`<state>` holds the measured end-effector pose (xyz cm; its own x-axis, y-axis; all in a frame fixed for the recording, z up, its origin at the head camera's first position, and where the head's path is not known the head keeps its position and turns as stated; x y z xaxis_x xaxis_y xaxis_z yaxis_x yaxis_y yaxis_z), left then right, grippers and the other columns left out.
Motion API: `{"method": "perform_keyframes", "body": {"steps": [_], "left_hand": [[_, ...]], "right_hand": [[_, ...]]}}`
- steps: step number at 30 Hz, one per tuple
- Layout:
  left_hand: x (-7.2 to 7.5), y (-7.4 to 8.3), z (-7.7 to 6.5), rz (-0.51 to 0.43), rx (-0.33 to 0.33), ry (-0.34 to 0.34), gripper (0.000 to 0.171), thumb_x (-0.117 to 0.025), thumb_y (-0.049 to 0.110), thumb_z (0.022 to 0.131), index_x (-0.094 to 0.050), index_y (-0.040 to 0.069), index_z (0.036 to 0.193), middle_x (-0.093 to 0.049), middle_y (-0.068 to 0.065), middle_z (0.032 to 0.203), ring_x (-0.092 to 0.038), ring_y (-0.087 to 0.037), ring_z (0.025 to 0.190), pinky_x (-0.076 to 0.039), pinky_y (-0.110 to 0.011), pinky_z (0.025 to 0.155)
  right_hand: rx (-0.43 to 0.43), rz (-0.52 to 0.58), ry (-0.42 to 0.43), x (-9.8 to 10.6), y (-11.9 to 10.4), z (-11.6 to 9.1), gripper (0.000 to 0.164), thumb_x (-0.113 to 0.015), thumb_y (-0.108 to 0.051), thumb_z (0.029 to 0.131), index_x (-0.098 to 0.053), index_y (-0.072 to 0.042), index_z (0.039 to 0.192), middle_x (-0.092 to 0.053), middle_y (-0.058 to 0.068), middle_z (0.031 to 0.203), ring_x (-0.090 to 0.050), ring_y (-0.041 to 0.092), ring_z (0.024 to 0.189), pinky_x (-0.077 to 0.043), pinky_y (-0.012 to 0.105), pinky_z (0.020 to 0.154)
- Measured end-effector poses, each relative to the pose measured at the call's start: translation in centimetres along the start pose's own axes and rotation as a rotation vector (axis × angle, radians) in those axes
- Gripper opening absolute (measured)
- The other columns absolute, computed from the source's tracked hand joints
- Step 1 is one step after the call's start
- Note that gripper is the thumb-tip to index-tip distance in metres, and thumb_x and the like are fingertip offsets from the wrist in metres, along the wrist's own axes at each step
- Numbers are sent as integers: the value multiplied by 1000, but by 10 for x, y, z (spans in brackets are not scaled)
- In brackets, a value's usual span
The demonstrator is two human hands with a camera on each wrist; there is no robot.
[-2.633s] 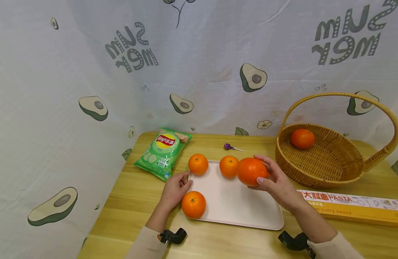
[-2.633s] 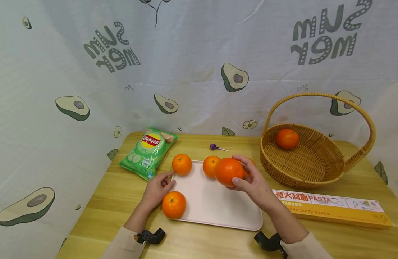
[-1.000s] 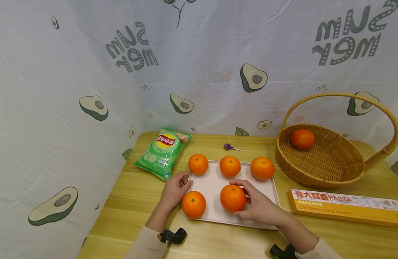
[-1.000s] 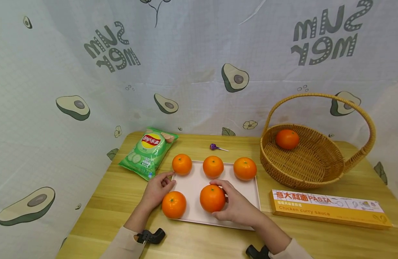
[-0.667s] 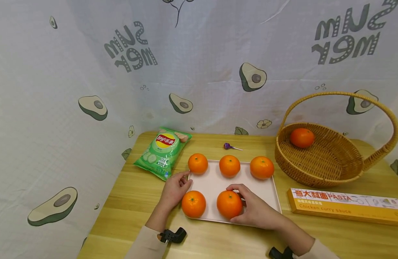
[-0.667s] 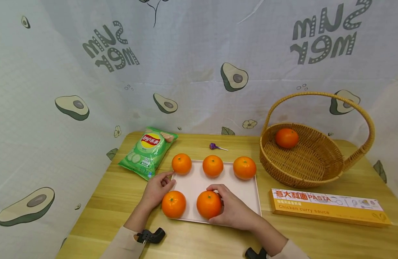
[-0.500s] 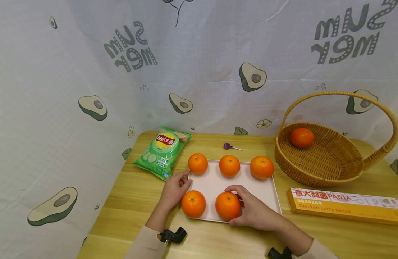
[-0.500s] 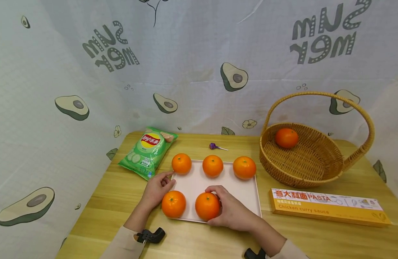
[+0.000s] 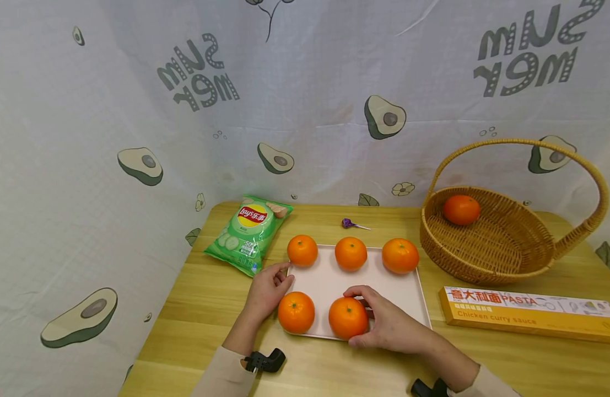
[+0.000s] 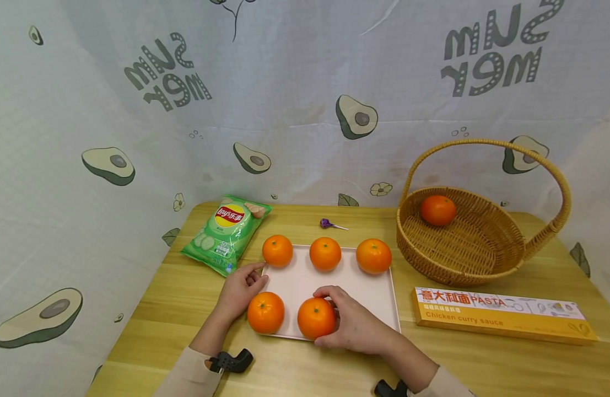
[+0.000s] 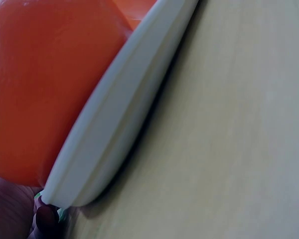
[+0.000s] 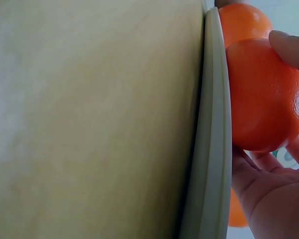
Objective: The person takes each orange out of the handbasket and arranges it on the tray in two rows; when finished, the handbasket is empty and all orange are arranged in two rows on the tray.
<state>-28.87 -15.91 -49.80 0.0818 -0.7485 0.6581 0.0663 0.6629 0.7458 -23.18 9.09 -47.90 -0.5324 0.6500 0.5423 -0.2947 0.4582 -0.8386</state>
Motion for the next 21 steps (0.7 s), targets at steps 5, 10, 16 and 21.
{"method": "perform_keyframes", "body": {"steps": [5,10,16,21], "left_hand": [[0,-1,1,6,6,-2,33,-73,22,94,-72,9,124,-63,0,85,-53,-12,72,-47,-21,65],[0,0,2,4,0,-1,33,-73,23,94,-72,9,124,-63,1,84,-53,-11,72,-46,-21,65],[1,1,1,-5,-9,4,33,-74,22,93,-72,9,124,-63,1,84,-53,-11,71,-46,-21,64],[0,-1,0,-9,6,-3,34,-74,22,93,-72,9,125,-63,1,84,-52,-12,71,-45,-20,64]], "right_hand": [[12,-41,10,3,-3,-2,79,-89,-44,76,-46,-21,139,-54,-9,134,-57,18,120,-47,30,102],[27,-85,14,4,-6,-4,80,-88,-44,76,-47,-18,140,-54,-7,135,-56,18,118,-48,32,101],[33,-93,10,4,-8,-4,81,-88,-44,77,-47,-18,141,-53,-5,136,-55,18,117,-48,32,101],[13,-74,6,4,-6,-4,85,-89,-45,76,-46,-17,143,-52,-5,138,-56,20,120,-48,32,101]]}}
Point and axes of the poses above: each hand's wrist, its own z-axis towards the middle knuckle, its own x-axis out of the back of the hand, y = z × x, the point moved 9 cm from there along z, towards the middle knuckle
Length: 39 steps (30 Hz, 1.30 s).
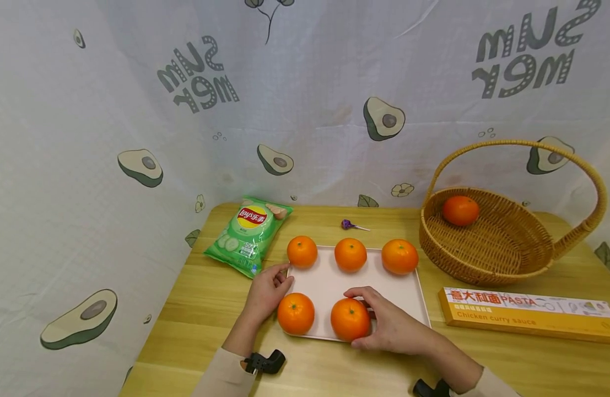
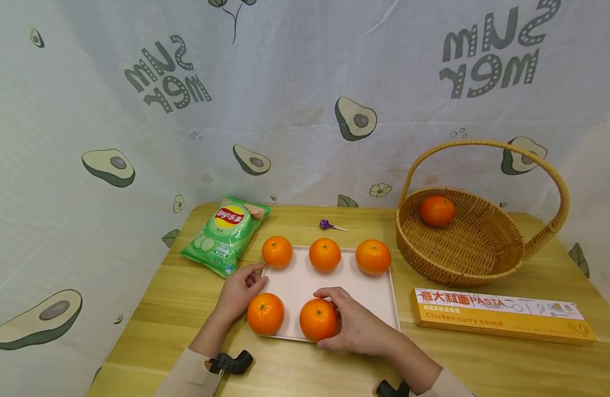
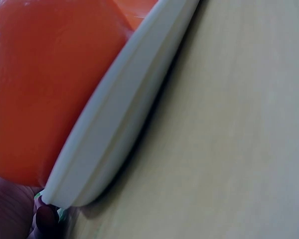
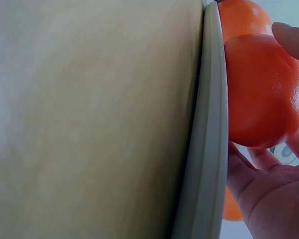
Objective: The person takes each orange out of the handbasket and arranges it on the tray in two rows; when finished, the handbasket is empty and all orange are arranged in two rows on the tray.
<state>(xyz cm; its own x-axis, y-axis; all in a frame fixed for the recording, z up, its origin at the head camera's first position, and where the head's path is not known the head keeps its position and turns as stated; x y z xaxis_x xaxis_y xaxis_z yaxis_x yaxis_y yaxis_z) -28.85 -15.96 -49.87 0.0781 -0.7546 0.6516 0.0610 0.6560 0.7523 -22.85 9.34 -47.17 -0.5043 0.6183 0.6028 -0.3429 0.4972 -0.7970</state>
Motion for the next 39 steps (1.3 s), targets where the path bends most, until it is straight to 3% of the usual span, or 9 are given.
{"method": "perform_keyframes", "body": {"steps": [4,10,14,24,31,34,39], "left_hand": [[0,-1,0,-1,-6,-2,34,-74,21,93,-72,9,125,-63,0,84,-52,-12,71,-46,-20,64],[0,-1,0,-5,-16,5,34,-73,22,93,-72,9,124,-63,1,84,-52,-11,71,-46,-20,64],[1,-1,1,-10,-18,7,33,-73,22,93,-72,9,124,-64,0,84,-53,-11,71,-46,-20,64],[1,-2,2,-6,-6,10,33,-73,23,94,-72,9,124,-64,1,84,-53,-11,71,-47,-20,64],[2,-3,1,-7,-2,10,33,-73,22,93,-72,9,123,-64,0,85,-53,-11,71,-47,-20,65],[0,-3,1,-5,-6,5,33,-73,22,93,-72,9,123,-64,0,85,-53,-11,71,-47,-20,65],[-1,-3,1,-10,-9,-1,33,-74,22,93,-72,9,123,-64,0,84,-53,-11,72,-46,-20,65]], "right_hand": [[-15,40,7,4,1,-1,88,-89,-43,75,-44,-17,146,-53,2,142,-58,29,128,-49,32,104],[42,64,39,28,-7,-4,87,-89,-39,77,-43,-12,146,-48,16,148,-54,41,134,-49,46,107],[32,6,91,59,-11,-9,88,-89,-38,77,-42,-13,147,-47,17,150,-54,42,134,-47,51,106],[-60,-262,207,151,-13,-17,85,-86,-40,81,-44,-5,146,-48,21,144,-54,51,128,-47,65,101],[-170,-422,279,213,19,-11,86,-81,-46,85,-43,-1,147,-44,30,144,-49,52,129,-41,71,101],[-228,-463,287,233,38,-9,91,-80,-50,85,-40,4,147,-39,36,145,-45,54,128,-39,73,101],[-303,-483,302,258,67,-9,98,-77,-56,85,-36,7,148,-31,42,145,-42,57,122,-45,71,94]]}}
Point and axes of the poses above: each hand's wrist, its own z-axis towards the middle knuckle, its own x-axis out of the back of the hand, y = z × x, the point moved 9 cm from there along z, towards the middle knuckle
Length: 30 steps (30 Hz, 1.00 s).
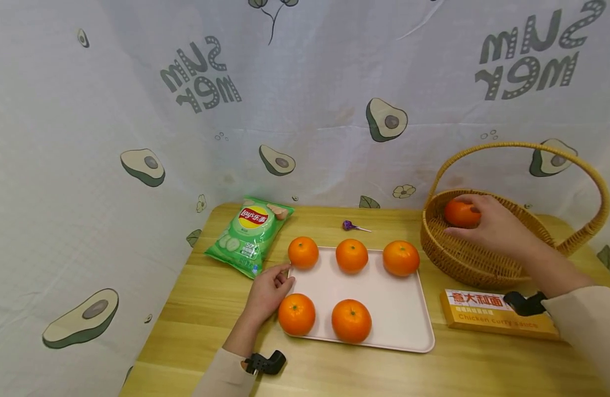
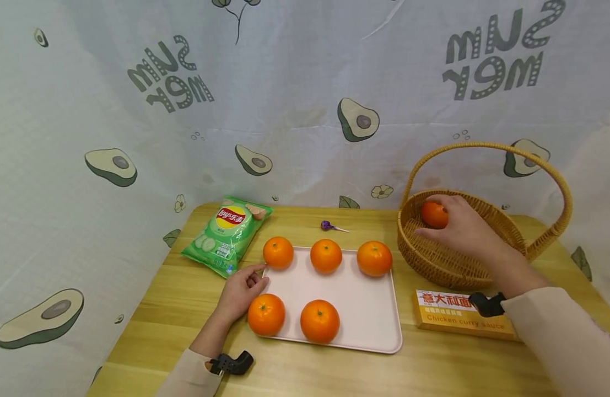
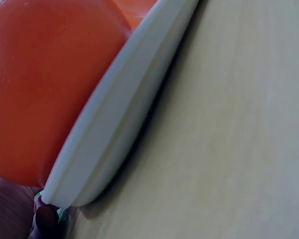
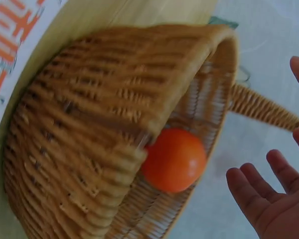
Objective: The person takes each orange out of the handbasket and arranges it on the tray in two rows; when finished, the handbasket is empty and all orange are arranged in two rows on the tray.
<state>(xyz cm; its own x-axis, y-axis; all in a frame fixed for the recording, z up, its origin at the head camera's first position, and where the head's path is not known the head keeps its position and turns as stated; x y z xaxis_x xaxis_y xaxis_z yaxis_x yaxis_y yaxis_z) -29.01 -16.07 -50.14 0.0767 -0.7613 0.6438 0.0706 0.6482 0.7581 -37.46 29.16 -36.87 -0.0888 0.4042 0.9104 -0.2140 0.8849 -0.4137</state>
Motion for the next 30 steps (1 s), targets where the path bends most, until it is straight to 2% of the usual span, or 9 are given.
{"method": "perform_keyframes", "body": {"steps": [3,9,13,18,30], "left_hand": [[0,1,0,-4,-7,1,33,-74,22,93,-72,9,122,-64,0,84,-53,-11,71,-46,-20,64],[0,0,1,-2,-1,3,33,-74,22,93,-72,9,123,-64,1,84,-53,-11,71,-46,-20,64],[0,0,0,-7,-4,1,32,-74,21,93,-72,8,123,-64,0,84,-53,-11,70,-47,-20,63],[-2,1,-1,-21,-2,-11,32,-73,21,94,-72,8,123,-64,-1,85,-53,-11,71,-47,-20,63],[0,0,0,-5,10,2,32,-74,22,93,-73,10,123,-63,1,84,-52,-11,70,-46,-19,63]], "right_hand": [[-8,-3,7,2,17,10,97,-76,-55,86,-35,7,149,-32,44,144,-42,58,121,-47,70,91],[-51,15,-35,3,51,31,98,-76,-46,89,-26,9,153,-26,49,145,-28,65,129,-30,79,101],[-86,74,-69,5,68,41,101,-73,-41,92,-15,13,155,-22,51,147,-27,67,130,-29,78,103],[-143,121,-116,3,88,45,107,-70,-44,94,-5,16,155,-18,53,148,-26,68,131,-28,77,105],[-174,178,-180,-14,101,52,109,-66,-41,96,4,23,150,-19,52,143,-32,65,126,-30,73,105]]}}
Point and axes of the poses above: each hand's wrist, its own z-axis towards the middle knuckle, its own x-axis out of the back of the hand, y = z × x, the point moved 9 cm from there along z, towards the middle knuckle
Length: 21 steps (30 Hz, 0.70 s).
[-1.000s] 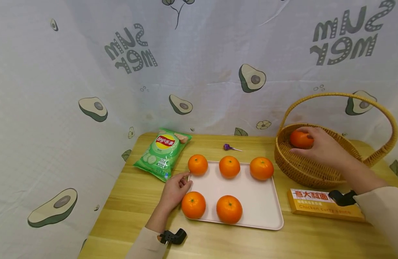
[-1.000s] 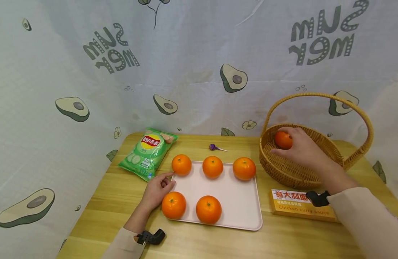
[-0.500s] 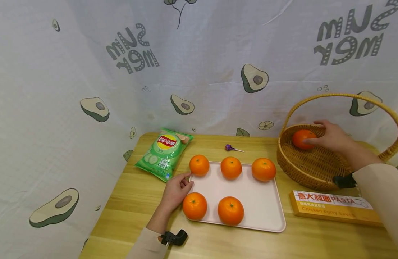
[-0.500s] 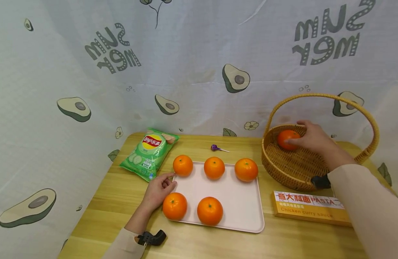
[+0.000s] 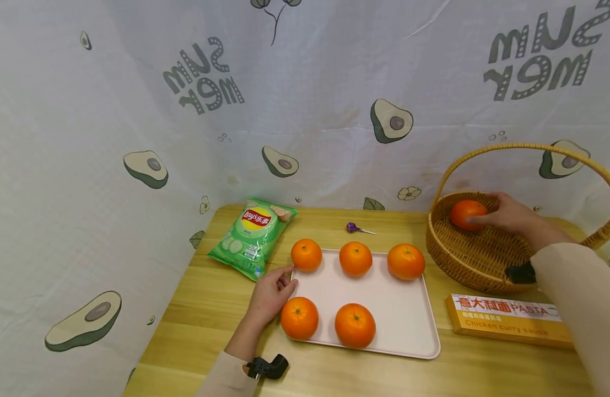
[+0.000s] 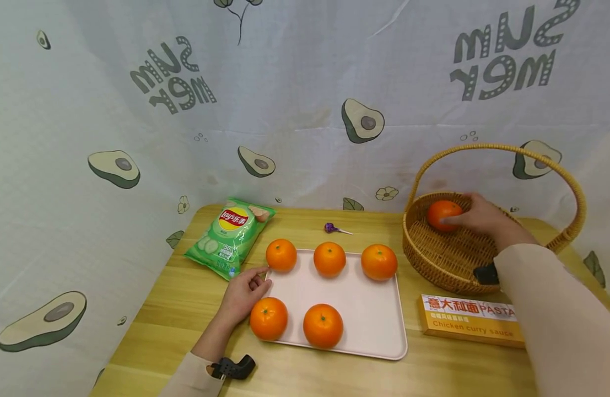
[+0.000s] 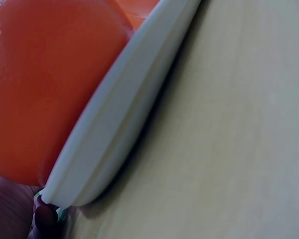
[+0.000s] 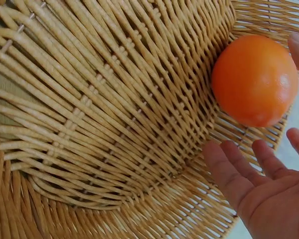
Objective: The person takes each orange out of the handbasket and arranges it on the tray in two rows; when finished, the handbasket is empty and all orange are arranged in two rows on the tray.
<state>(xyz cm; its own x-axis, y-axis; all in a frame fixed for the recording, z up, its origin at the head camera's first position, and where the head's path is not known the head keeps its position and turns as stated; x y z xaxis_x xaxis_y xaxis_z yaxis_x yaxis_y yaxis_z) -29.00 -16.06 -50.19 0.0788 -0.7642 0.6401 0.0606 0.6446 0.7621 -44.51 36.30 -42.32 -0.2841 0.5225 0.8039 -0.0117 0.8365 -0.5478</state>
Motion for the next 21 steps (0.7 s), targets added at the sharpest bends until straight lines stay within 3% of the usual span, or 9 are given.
{"method": "perform_keyframes", "body": {"steps": [14,18,21], "left_hand": [[0,1,1,1,5,-16,33,-73,22,94,-72,10,124,-63,0,85,-53,-12,72,-46,-20,64],[0,0,1,6,-1,-16,33,-73,22,94,-72,9,124,-63,0,85,-53,-12,72,-46,-20,63],[-1,0,1,4,-1,-19,33,-73,23,94,-72,9,124,-63,0,85,-53,-12,72,-46,-20,63]], "right_hand": [[-8,7,-26,-5,6,9,105,-60,-43,100,3,27,147,-23,54,139,-39,64,120,-46,63,93],[-4,-5,-25,-6,6,10,105,-61,-42,99,2,26,148,-22,54,139,-38,65,121,-45,67,96],[6,-20,-24,-6,7,10,105,-62,-41,99,2,25,149,-21,54,140,-35,66,123,-37,73,101]]}}
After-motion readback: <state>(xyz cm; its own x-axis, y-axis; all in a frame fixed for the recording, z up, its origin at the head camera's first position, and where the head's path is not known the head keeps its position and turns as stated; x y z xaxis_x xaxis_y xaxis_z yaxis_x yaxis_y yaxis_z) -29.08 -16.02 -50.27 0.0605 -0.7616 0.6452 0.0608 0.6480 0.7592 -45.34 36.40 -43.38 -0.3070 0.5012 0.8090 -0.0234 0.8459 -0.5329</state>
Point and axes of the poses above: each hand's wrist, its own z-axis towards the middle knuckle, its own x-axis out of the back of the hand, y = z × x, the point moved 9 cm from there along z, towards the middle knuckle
